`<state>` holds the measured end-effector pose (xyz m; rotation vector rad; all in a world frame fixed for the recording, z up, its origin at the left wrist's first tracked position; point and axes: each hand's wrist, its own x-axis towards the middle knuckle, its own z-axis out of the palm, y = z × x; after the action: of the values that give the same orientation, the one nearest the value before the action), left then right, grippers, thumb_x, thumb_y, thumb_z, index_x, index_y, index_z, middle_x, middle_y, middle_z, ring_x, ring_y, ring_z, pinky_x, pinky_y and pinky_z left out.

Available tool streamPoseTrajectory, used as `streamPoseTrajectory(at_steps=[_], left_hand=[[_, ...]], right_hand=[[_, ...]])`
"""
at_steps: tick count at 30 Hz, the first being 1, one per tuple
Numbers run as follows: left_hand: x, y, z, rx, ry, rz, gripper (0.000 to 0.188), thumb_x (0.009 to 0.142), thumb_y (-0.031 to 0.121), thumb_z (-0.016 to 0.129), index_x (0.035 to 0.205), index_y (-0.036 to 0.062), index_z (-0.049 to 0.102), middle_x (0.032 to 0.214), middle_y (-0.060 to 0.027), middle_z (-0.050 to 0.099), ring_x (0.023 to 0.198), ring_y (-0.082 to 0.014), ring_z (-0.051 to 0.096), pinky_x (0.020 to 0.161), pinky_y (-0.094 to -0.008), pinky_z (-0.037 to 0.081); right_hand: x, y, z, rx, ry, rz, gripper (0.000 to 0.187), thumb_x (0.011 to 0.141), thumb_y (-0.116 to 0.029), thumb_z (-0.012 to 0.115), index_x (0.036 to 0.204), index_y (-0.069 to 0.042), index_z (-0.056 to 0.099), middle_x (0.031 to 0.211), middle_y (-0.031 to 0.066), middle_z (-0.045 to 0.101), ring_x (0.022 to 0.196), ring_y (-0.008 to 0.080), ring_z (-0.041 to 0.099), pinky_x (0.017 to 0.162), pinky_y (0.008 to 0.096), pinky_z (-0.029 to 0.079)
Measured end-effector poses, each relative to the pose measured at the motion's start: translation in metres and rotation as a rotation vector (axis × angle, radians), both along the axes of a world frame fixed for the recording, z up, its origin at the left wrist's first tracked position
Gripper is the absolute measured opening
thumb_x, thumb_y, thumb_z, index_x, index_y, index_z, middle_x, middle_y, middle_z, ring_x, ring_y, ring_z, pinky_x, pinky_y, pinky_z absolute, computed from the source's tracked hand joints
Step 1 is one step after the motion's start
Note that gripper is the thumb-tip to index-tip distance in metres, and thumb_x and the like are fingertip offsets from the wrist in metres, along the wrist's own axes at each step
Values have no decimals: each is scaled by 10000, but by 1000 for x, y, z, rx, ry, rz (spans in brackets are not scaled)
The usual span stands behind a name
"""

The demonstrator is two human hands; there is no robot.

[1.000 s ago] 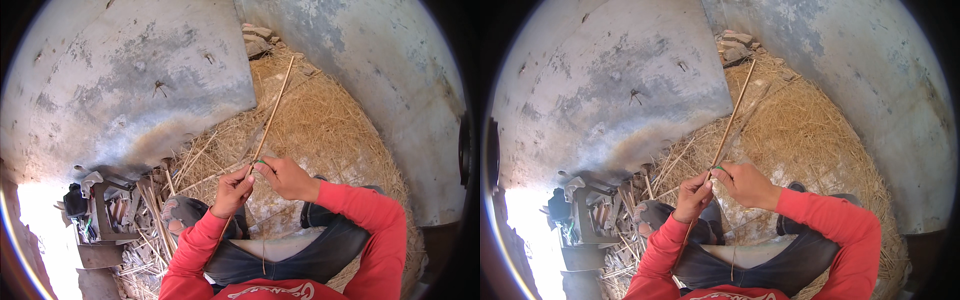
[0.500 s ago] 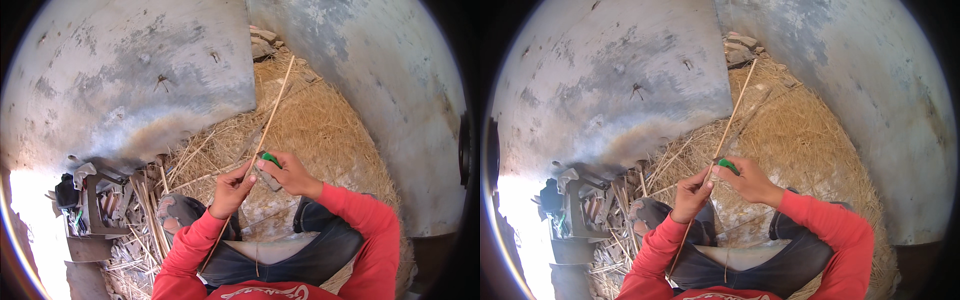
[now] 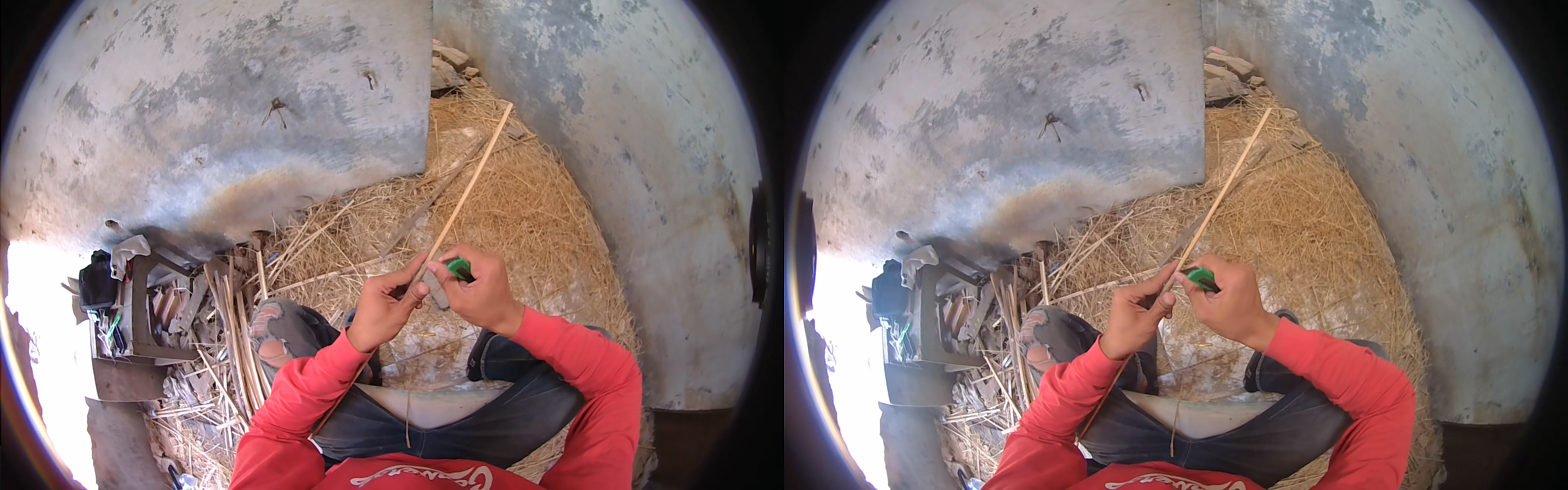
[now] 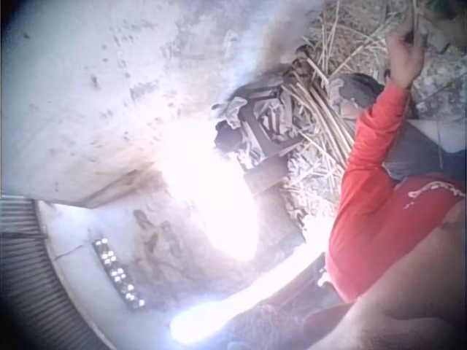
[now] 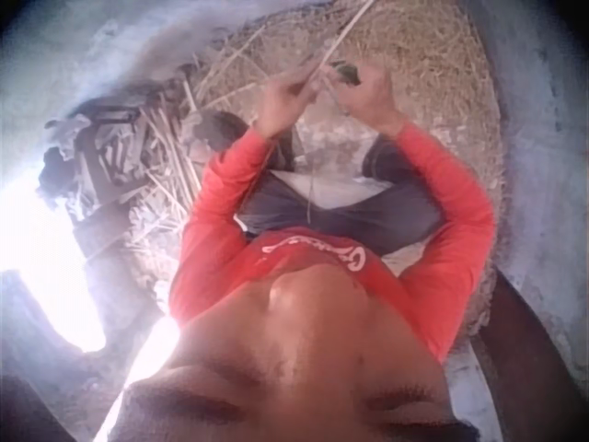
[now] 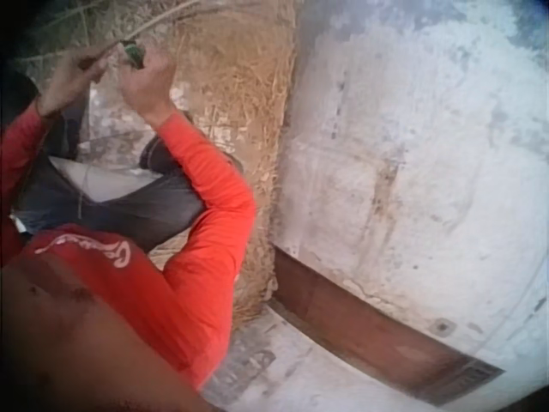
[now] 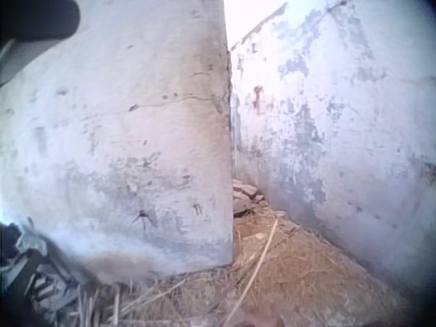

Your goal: The person strips the outer layer from a bamboo stick using a small green utility knife while holding the stick between their knees.

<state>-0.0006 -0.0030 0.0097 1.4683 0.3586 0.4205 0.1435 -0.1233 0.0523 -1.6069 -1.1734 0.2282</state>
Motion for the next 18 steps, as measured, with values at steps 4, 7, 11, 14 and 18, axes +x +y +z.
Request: streamPoseTrajectory(at_steps=[4,7,11,14,18], left_hand=[[4,26,-12,91,-44,202,509,988,193,658,1442,22,504,747,20,572,633,-30,493,566,-196,428],[1,42,4,-136,-90,225,488,1051,308,537,1426,-3,504,654,56,485,529,-19,406,483,-174,326],[-3,35,17,-245,-67,9,509,1080,356,443,1434,-9,473,610,47,458,464,-22,364,453,-178,291],[-1,27,15,-249,-61,-81,480,1084,349,436,1421,13,500,612,37,484,461,-26,373,456,-185,296],[0,22,11,-225,-50,-119,479,1079,354,445,1443,46,495,614,38,486,477,-24,375,462,-186,303]], right_hand=[[-9,-7,-4,111,-203,183,146,850,-72,762,865,-25,625,558,27,516,459,84,477,437,251,356],[-19,-18,1,1,-122,235,155,853,-119,739,916,-39,621,628,80,577,460,154,541,446,299,409],[-8,-9,18,-166,-63,101,243,941,-248,649,866,-27,582,627,100,547,492,256,556,478,373,417],[12,-4,3,-108,-165,117,367,1001,-338,552,837,-11,561,627,132,540,524,349,552,514,439,416],[12,-8,10,-316,-136,109,460,1032,-389,492,817,10,567,624,200,564,571,428,564,549,495,421]])
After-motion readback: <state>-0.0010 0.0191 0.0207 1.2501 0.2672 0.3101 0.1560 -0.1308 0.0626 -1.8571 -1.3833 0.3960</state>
